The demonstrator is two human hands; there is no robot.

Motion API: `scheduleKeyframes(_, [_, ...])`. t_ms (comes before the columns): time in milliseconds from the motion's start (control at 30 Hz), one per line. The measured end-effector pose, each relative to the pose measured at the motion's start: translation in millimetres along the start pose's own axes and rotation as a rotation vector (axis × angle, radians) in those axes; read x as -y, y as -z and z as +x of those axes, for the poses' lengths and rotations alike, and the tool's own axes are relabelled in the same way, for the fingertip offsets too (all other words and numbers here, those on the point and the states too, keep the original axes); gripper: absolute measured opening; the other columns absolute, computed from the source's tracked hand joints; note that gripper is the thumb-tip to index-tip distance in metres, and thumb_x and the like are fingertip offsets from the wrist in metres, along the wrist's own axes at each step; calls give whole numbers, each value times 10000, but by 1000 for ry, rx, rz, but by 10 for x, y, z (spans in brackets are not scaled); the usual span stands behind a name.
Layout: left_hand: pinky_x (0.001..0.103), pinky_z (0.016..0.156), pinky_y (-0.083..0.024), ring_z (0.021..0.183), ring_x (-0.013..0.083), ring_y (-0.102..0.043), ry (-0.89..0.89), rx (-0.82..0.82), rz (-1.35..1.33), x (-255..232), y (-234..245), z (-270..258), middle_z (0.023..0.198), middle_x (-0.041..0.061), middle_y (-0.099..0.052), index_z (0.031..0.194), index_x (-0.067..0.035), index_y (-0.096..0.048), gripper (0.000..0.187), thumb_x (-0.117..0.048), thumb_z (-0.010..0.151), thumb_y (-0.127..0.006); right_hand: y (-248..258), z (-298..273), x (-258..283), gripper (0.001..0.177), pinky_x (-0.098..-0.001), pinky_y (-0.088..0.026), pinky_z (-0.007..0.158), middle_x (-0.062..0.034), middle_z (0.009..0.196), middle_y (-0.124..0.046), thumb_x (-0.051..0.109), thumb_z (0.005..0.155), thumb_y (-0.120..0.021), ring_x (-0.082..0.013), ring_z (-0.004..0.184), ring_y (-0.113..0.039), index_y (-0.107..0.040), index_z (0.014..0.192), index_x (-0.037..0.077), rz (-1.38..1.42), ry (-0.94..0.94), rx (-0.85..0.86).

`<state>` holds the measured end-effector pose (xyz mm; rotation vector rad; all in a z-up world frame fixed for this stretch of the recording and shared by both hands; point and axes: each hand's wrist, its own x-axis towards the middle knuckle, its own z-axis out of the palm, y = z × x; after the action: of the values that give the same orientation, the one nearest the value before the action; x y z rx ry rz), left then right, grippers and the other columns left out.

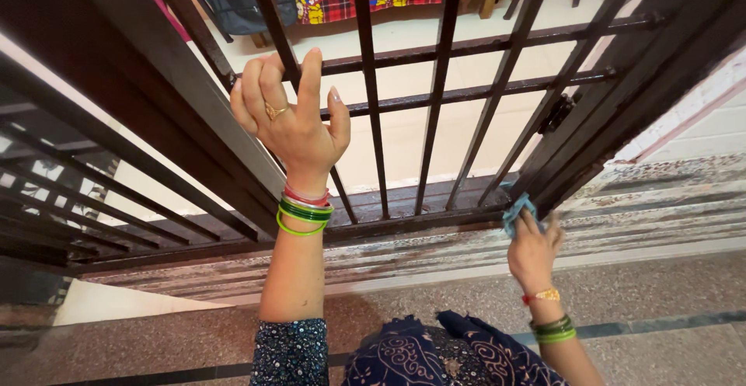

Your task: The person wipes the horizontal and vertical bars of a dark brown metal window grille using a blue cloth. They hold the grille with their left hand while cleaning with their right hand, moving systematically across the surface.

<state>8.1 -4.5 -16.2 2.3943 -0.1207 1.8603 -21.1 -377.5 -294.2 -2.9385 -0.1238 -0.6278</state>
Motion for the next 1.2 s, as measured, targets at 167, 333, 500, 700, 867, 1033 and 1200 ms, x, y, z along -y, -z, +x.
scheduleKeyframes(167, [522, 1200, -217, 1349, 336, -457, -2, -1, -3, 2, -11, 0, 1329, 141, -569, 1342, -176, -698, 414, -284, 942, -682, -39, -278, 198, 199, -618, -367, 1056, -170, 1301, -663, 134, 766, -581, -465, 1265, -541, -640, 954, 164, -55, 71, -264])
scheduleKeyframes(333, [520, 1201, -220, 1339, 339, -464, -4, -8, -10, -8, 1, 4, 1326, 146, -569, 1338, -173, -697, 417, -279, 935, -684, -475, -468, 37, 334, -457, -493, 1009, -180, 1221, -666, 92, 1043, -498, -366, 1135, -663, -620, 1353, 57, 951, -471, 80])
scheduleKeyframes(500, [520, 1191, -226, 1323, 338, -474, 4, 11, -18, -13, 22, 21, 1307, 133, -581, 1335, -164, -705, 417, -279, 934, -689, -479, -541, 155, 351, -467, -425, 1108, -218, 1370, -599, 45, 1041, -492, -383, 1286, -577, -583, 1371, -32, 1186, -307, -294])
scheduleKeyframes(700, [519, 1199, -232, 1345, 350, -455, -9, -14, -11, 4, -5, 11, 1332, 156, -561, 1340, -167, -695, 416, -281, 940, -682, -571, -397, 373, 527, -576, -315, 1241, -288, 1387, -520, 33, 838, -560, -486, 1423, -414, -511, 1359, -33, 318, 196, -60])
scheduleKeyframes(867, [520, 1199, -239, 1342, 348, -464, 5, -1, -8, -1, -14, 17, 1315, 150, -555, 1341, -166, -697, 413, -276, 943, -685, -339, -89, 707, 695, -579, -248, 1208, -315, 1392, -507, 317, 779, -641, -533, 1364, -386, -508, 1378, -9, 159, 248, 79])
scheduleKeyframes(1033, [520, 1199, -231, 1346, 345, -461, 5, -1, 2, -5, -23, -4, 1326, 150, -554, 1346, -171, -690, 416, -272, 942, -681, -364, 287, 962, 836, -601, -195, 1198, -295, 1534, -344, 650, 890, -524, -486, 1454, -255, -443, 1459, 44, 150, 319, 171])
scheduleKeyframes(1200, [515, 1198, -237, 1343, 345, -460, 0, -5, 8, -8, -28, 3, 1326, 157, -554, 1343, -172, -693, 416, -268, 938, -674, -690, 415, 1410, 891, -593, -137, 1158, -267, 1626, -183, 692, 889, -478, -434, 1499, -114, -392, 1517, 66, 260, 503, 126])
